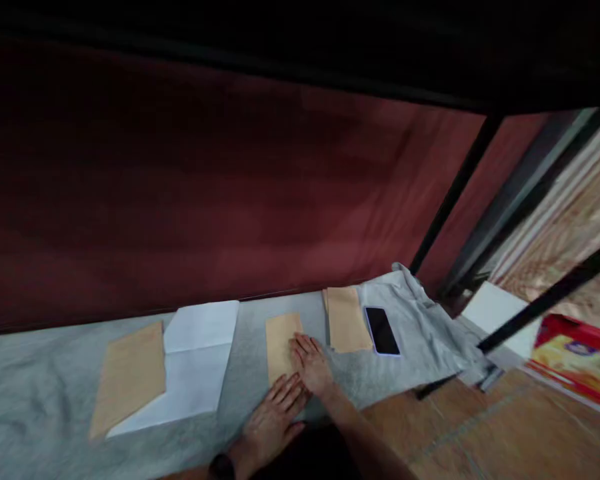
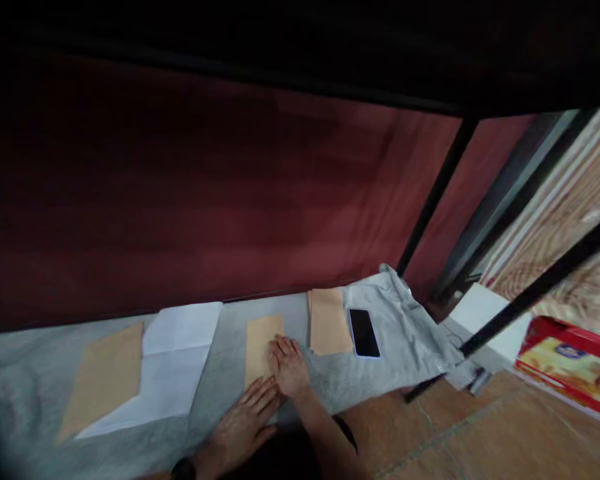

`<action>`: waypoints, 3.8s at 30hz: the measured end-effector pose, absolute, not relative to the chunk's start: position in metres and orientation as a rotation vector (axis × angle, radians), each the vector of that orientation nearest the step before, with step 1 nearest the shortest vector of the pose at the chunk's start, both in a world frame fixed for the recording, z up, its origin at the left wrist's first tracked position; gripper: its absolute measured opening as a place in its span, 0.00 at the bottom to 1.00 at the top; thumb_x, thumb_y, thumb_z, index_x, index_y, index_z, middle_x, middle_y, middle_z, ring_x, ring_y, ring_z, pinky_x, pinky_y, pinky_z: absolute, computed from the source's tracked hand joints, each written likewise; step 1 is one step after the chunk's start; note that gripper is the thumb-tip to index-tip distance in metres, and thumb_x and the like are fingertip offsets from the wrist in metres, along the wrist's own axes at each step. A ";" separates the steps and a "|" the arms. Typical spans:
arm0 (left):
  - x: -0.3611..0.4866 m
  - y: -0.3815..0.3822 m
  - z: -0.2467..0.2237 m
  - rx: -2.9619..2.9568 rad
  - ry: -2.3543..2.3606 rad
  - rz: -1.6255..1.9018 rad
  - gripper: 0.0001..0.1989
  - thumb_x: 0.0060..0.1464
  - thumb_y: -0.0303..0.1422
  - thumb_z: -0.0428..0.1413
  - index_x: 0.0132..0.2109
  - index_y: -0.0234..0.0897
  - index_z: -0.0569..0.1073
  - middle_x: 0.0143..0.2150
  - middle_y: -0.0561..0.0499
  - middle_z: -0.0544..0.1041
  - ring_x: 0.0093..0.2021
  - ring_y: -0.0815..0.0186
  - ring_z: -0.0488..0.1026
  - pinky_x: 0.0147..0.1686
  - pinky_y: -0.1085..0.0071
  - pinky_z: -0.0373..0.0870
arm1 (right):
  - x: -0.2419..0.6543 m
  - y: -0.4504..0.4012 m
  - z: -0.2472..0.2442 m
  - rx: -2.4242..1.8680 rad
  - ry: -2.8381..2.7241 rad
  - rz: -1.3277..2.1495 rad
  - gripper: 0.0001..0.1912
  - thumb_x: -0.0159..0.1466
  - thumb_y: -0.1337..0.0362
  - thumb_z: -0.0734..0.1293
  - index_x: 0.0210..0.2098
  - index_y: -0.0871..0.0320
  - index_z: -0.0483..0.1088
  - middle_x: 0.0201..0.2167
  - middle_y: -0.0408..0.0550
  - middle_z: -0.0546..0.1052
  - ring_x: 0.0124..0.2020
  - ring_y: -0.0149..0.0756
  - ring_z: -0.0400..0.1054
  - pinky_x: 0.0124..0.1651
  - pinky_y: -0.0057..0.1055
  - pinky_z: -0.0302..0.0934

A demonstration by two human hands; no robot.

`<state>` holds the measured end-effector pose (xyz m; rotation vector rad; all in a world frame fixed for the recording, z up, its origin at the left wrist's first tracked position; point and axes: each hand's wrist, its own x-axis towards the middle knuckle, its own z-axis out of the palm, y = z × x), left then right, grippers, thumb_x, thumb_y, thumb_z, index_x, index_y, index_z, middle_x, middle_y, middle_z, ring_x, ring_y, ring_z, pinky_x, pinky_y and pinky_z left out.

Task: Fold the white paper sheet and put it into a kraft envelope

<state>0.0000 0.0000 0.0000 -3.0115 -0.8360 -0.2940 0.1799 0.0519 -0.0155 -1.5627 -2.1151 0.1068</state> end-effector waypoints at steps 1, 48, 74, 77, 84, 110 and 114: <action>-0.001 0.000 -0.002 -3.014 -0.819 -0.294 0.33 0.64 0.41 0.52 0.72 0.48 0.52 0.69 0.52 0.64 0.69 0.60 0.59 0.68 0.59 0.52 | 0.180 0.052 -0.017 -1.562 -2.118 0.095 0.20 0.76 0.61 0.53 0.63 0.53 0.66 0.66 0.45 0.65 0.66 0.37 0.59 0.69 0.41 0.50; -0.002 -0.014 -0.014 -2.869 -1.132 -0.606 0.22 0.67 0.38 0.47 0.66 0.46 0.64 0.61 0.51 0.74 0.59 0.64 0.72 0.58 0.65 0.71 | 0.210 -0.048 -0.003 -1.417 -2.318 -0.045 0.30 0.71 0.63 0.62 0.70 0.53 0.51 0.68 0.45 0.60 0.67 0.38 0.57 0.71 0.42 0.47; 0.036 0.058 -0.023 -2.784 -1.199 -0.523 0.27 0.68 0.39 0.43 0.71 0.41 0.55 0.71 0.48 0.60 0.71 0.59 0.54 0.69 0.54 0.49 | 0.209 -0.064 -0.014 -1.419 -2.078 0.137 0.30 0.64 0.76 0.57 0.64 0.53 0.62 0.60 0.48 0.72 0.62 0.38 0.64 0.67 0.47 0.57; 0.019 0.021 -0.012 -2.848 -1.076 -0.514 0.26 0.68 0.39 0.44 0.71 0.47 0.54 0.72 0.51 0.58 0.71 0.60 0.54 0.69 0.55 0.50 | 0.210 -0.066 -0.012 -1.450 -2.107 0.094 0.30 0.64 0.75 0.58 0.65 0.53 0.61 0.61 0.48 0.71 0.63 0.39 0.63 0.67 0.46 0.56; -0.018 -0.013 -0.002 -2.921 -0.982 -0.465 0.29 0.67 0.41 0.47 0.72 0.51 0.50 0.73 0.53 0.56 0.70 0.61 0.57 0.66 0.59 0.58 | 0.207 -0.071 -0.008 -1.519 -2.114 0.058 0.26 0.68 0.72 0.57 0.64 0.54 0.63 0.62 0.48 0.70 0.64 0.38 0.62 0.69 0.45 0.52; 0.012 0.001 -0.017 -2.827 -1.194 -0.482 0.27 0.67 0.43 0.45 0.68 0.38 0.60 0.69 0.44 0.64 0.68 0.58 0.62 0.64 0.56 0.63 | 0.191 -0.079 -0.022 -1.690 -2.035 -0.065 0.24 0.71 0.65 0.59 0.66 0.57 0.61 0.64 0.49 0.67 0.64 0.44 0.61 0.69 0.49 0.51; 0.040 0.018 -0.012 -2.861 -1.175 -0.476 0.27 0.68 0.41 0.43 0.70 0.39 0.56 0.71 0.46 0.60 0.70 0.60 0.56 0.67 0.56 0.56 | 0.194 -0.080 -0.023 -1.664 -2.046 -0.062 0.23 0.71 0.66 0.58 0.65 0.57 0.63 0.63 0.50 0.69 0.65 0.43 0.61 0.70 0.49 0.50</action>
